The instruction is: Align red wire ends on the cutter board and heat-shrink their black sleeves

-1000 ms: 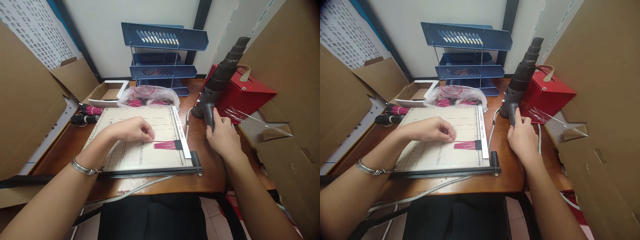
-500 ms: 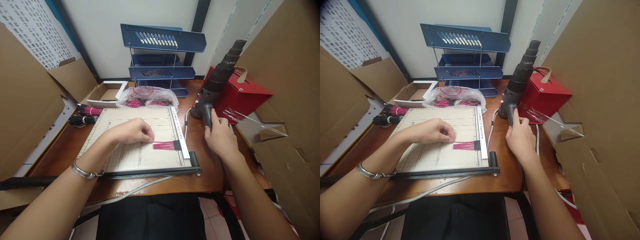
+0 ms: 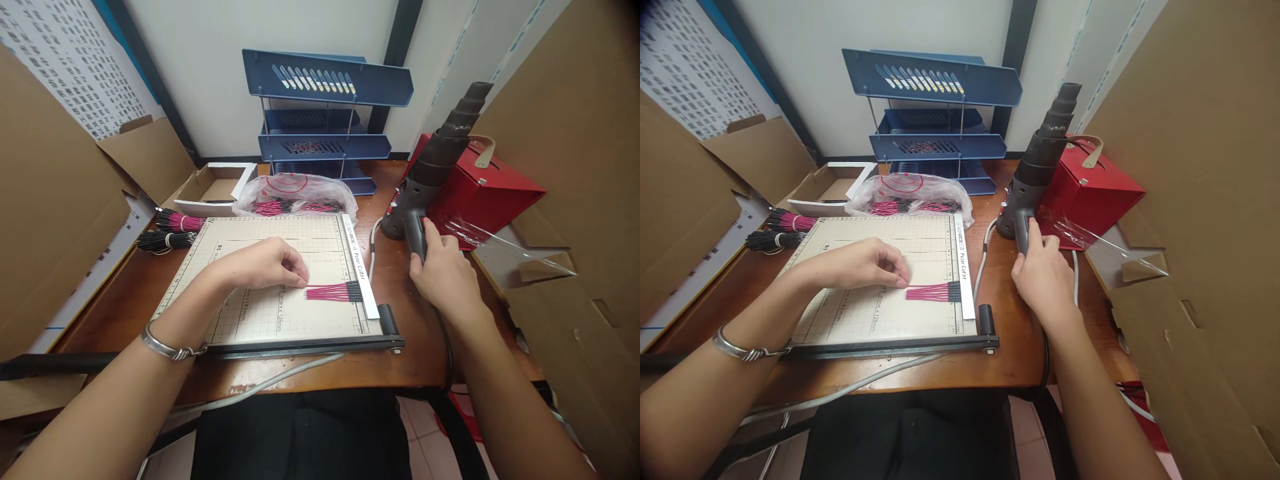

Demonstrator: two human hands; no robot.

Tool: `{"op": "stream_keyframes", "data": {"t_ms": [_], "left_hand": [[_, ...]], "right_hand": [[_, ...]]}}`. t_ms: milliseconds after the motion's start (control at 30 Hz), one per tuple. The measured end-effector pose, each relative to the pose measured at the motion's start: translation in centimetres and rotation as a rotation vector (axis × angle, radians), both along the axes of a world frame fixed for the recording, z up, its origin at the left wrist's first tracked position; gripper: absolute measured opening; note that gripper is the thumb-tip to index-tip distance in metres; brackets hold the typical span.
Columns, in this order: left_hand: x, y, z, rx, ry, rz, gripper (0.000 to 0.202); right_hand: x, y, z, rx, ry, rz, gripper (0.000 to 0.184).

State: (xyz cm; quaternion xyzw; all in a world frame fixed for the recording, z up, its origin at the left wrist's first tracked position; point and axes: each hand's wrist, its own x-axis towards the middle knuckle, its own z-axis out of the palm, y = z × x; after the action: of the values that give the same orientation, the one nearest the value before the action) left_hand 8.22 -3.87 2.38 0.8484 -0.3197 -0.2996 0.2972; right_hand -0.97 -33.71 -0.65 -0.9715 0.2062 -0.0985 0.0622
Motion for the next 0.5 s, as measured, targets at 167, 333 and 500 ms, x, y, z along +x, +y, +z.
{"op": "stream_keyframes", "data": {"t_ms": [167,333,500], "left_hand": [[-0.3,0.2,0.0,-0.032,0.025,0.017,0.023],[-3.0,1.3,-0.4,-0.166,-0.009,0.209,0.033],[-7.0,2.1,-2.0,-0.247,-0.174,0.547,0.047]], "right_hand": [[0.0,-0.3,0.2,0.033,0.017,0.000,0.068],[0.7,-0.5,0.7,0.285,-0.453,0.021,0.063],[5.6,-0.2,3.2,1.798,-0.550,0.130,0.068]]}}
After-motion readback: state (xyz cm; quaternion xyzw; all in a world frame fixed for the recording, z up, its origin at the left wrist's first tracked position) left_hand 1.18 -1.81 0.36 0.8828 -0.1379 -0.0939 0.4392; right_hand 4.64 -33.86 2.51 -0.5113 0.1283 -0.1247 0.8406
